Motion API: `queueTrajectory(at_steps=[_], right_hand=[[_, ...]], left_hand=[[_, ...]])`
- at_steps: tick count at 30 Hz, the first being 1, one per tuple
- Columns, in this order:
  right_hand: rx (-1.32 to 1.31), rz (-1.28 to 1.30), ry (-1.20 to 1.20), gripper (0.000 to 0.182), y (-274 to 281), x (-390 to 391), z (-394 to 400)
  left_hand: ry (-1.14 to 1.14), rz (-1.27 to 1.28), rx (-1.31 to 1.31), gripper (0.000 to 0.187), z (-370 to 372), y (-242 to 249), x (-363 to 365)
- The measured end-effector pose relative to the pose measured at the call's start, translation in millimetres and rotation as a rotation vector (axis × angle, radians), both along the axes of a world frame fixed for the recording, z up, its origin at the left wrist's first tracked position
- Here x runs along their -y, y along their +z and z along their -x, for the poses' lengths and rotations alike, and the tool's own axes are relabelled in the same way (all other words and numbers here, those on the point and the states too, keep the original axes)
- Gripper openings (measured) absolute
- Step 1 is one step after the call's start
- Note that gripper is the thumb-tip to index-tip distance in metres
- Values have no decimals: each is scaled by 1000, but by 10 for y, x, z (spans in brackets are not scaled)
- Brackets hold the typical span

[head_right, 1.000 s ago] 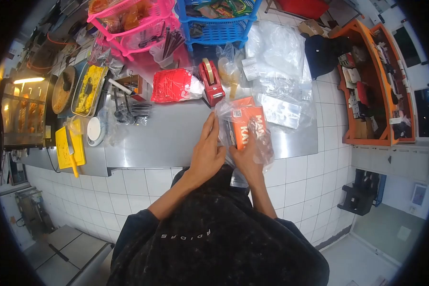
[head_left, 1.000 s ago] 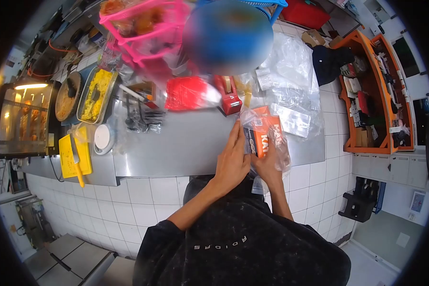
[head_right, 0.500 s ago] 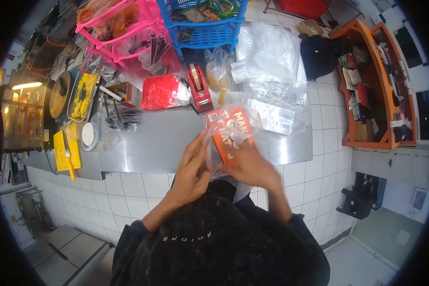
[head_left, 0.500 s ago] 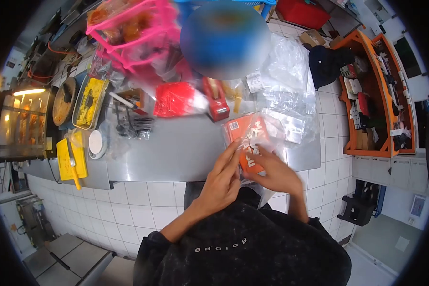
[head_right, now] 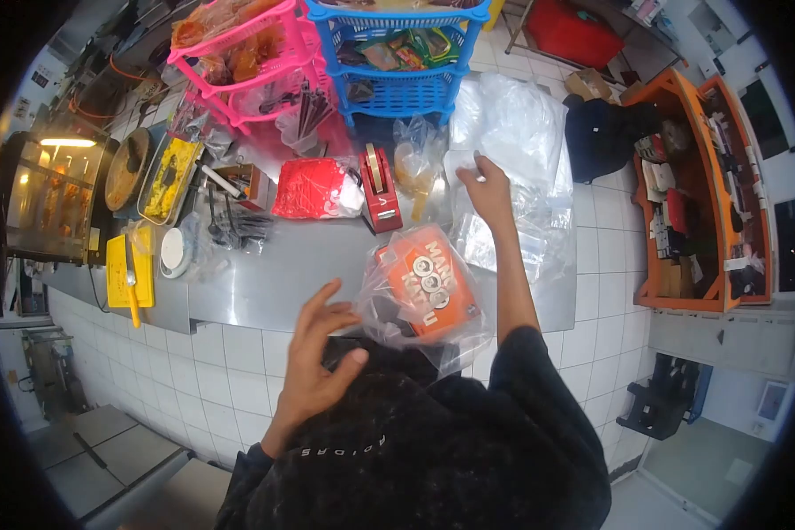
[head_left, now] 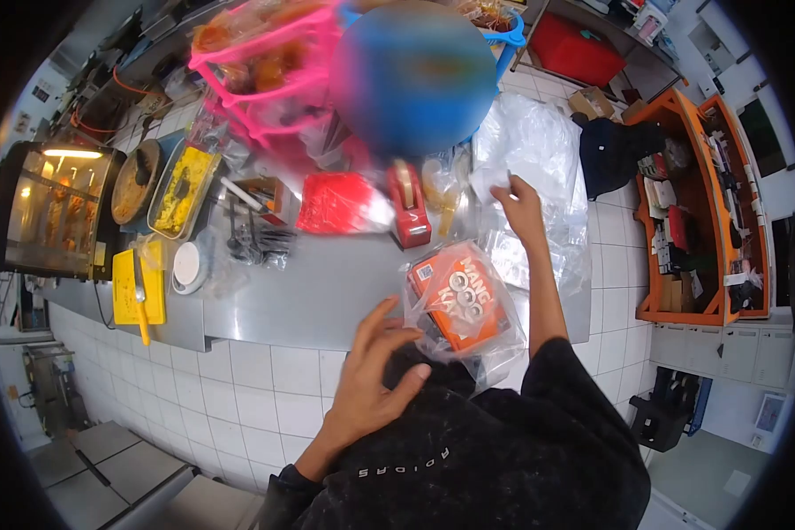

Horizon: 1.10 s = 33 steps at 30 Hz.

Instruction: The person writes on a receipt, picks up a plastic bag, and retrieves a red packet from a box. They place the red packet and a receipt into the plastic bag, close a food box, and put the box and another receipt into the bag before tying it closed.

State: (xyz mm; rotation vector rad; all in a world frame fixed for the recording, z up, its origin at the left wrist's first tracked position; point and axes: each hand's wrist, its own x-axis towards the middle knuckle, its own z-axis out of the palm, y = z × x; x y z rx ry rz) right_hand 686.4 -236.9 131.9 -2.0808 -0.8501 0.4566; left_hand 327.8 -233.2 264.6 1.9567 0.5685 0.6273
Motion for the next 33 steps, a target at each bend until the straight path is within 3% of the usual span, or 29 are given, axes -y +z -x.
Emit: queueTrajectory(at_steps=[1,3,4,7,9,10,14,16,19,21,25,31,33], right_hand=[[-119,-124,29,32,400,152,180],[-92,-509,51,23,1001,414,681],[20,-580,110,28,1135,572,848],[-5,-762,336,18,1437,838,1315],[-71,-901,495,19,1561,786,1554],[-117,-833,521,21,1540,811,1615],[-129,-834,418,10,1337,933,1820],[-175,-840,377,18,1317,963,1875],[-347,-625,259,30,1358,1015,1932],[-225,-588,284,25,1405,981,1963],[-8,-562,370,19,1451,925,1958],[198,-457,373,20,1535,962,1931],[178,-492,297,21,1512,1015,1993]], left_hand=[[34,71,65,39,-12,-8,-58],[86,226,190,36,-87,-11,-176],[27,292,248,40,-208,45,-253],[-313,901,213,48,-533,89,-436],[-476,1330,268,52,-661,104,-424],[-515,1450,404,52,-719,223,-388],[-363,1219,351,44,-720,59,-366],[-265,1158,397,42,-684,12,-421],[-155,982,395,46,-617,33,-478],[-156,823,385,46,-598,-26,-508],[-190,749,384,51,-535,-62,-480],[-240,1065,465,59,-521,-23,-483],[-200,1003,404,60,-531,-64,-493]])
